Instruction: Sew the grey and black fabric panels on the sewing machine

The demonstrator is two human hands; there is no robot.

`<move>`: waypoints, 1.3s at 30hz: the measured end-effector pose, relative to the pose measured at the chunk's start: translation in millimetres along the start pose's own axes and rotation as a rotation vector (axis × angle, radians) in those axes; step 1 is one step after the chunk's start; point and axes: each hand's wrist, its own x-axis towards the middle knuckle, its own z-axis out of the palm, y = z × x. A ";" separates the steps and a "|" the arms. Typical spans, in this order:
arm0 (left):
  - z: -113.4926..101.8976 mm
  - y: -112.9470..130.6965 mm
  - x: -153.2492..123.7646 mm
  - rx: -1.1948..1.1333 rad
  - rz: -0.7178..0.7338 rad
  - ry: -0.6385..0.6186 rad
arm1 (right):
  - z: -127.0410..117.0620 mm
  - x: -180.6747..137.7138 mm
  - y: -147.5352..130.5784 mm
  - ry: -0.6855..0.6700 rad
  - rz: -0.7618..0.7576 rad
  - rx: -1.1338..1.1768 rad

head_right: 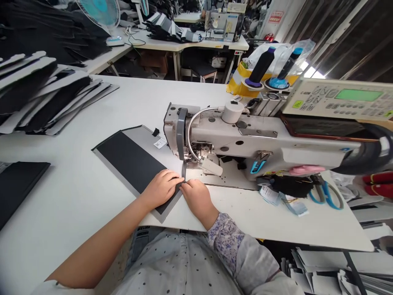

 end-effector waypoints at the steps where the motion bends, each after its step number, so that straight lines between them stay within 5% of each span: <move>1: 0.8 -3.0 2.0 0.001 -0.004 0.002 | -0.2 2.8 1.1 0.009 0.001 0.017; 20: 8.3 -53.5 56.5 0.114 -0.044 0.133 | 13.3 56.2 22.0 0.028 0.163 0.134; 39: 14.1 -46.9 57.5 0.125 -0.120 0.236 | 11.6 50.9 13.7 0.233 0.232 0.075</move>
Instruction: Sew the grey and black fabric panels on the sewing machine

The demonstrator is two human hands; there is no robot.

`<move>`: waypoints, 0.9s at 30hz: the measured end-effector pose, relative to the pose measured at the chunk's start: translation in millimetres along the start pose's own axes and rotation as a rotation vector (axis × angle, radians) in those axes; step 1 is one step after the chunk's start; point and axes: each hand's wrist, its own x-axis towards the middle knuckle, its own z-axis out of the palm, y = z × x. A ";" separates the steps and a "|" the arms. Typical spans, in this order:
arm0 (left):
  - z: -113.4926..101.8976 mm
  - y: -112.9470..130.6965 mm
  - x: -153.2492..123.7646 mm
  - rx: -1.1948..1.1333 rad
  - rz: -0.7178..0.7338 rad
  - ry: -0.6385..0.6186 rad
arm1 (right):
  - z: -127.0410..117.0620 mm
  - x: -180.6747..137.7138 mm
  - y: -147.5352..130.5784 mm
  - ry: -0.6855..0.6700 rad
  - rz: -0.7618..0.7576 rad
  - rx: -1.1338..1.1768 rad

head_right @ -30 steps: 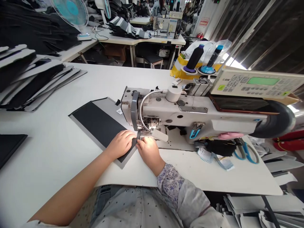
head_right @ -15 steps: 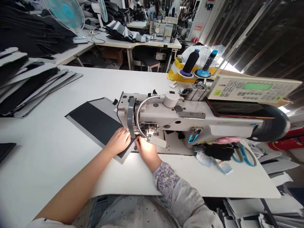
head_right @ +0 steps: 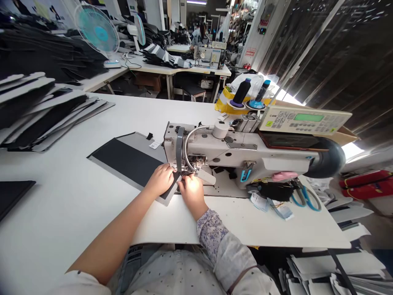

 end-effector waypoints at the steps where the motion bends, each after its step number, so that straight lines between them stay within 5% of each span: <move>1: 0.7 0.5 -0.1 0.003 -0.010 0.006 | -0.2 1.2 -1.9 -0.005 0.021 -0.005; 7: 3.4 -5.5 1.7 -0.003 -0.086 0.034 | -3.0 10.3 -10.9 -0.122 0.147 -0.045; 16: -10.0 0.5 -24.0 0.043 -0.002 -0.032 | -8.3 15.3 -16.2 -0.206 0.252 -0.076; 21: -6.8 13.7 -26.6 0.080 0.143 -0.117 | -2.1 7.1 -17.7 -0.160 0.127 -0.189; 27: -7.1 12.4 -20.8 0.058 0.077 -0.104 | 7.4 1.0 -19.2 -0.155 0.020 -0.197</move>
